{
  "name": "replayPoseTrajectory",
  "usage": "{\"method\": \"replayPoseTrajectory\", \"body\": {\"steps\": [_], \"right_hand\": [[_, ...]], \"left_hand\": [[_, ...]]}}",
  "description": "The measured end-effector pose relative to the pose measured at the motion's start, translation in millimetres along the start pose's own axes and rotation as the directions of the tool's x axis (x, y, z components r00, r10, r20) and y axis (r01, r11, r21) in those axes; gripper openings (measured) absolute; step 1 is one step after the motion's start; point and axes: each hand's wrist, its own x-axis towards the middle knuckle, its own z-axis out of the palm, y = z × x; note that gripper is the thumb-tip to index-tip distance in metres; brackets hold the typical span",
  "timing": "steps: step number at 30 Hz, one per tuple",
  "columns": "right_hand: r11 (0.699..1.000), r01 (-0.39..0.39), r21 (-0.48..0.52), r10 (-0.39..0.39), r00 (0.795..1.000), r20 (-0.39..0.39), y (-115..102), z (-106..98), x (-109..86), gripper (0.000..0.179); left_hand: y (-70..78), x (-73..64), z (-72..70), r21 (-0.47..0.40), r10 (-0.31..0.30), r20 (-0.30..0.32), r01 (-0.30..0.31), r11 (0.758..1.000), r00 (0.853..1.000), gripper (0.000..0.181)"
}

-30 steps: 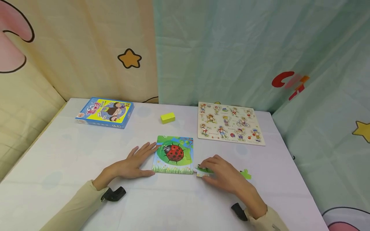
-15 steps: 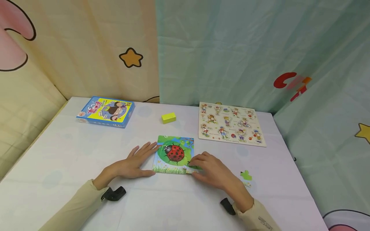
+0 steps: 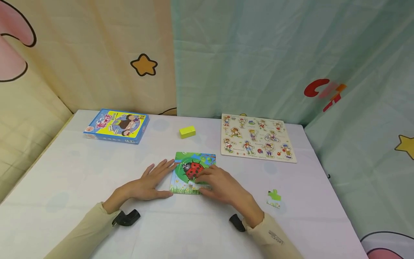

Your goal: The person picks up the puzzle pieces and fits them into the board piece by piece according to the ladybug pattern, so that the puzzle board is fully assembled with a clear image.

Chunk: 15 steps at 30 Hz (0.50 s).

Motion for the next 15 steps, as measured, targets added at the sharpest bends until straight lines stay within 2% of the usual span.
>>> {"method": "replayPoseTrajectory", "body": {"steps": [10,15], "right_hand": [[1.0,0.001,-0.03,0.0,0.999,0.051,-7,7,11.4,0.018],[1.0,-0.008,-0.021,0.009,0.999,0.045,-8,11,12.8,0.017]], "left_hand": [[-0.8,0.0,1.8,0.0,-0.006,-0.001,0.006,1.0,1.0,0.092],[-1.2,0.4,2.7,0.0,-0.008,0.0,0.008,1.0,1.0,0.091]]}}
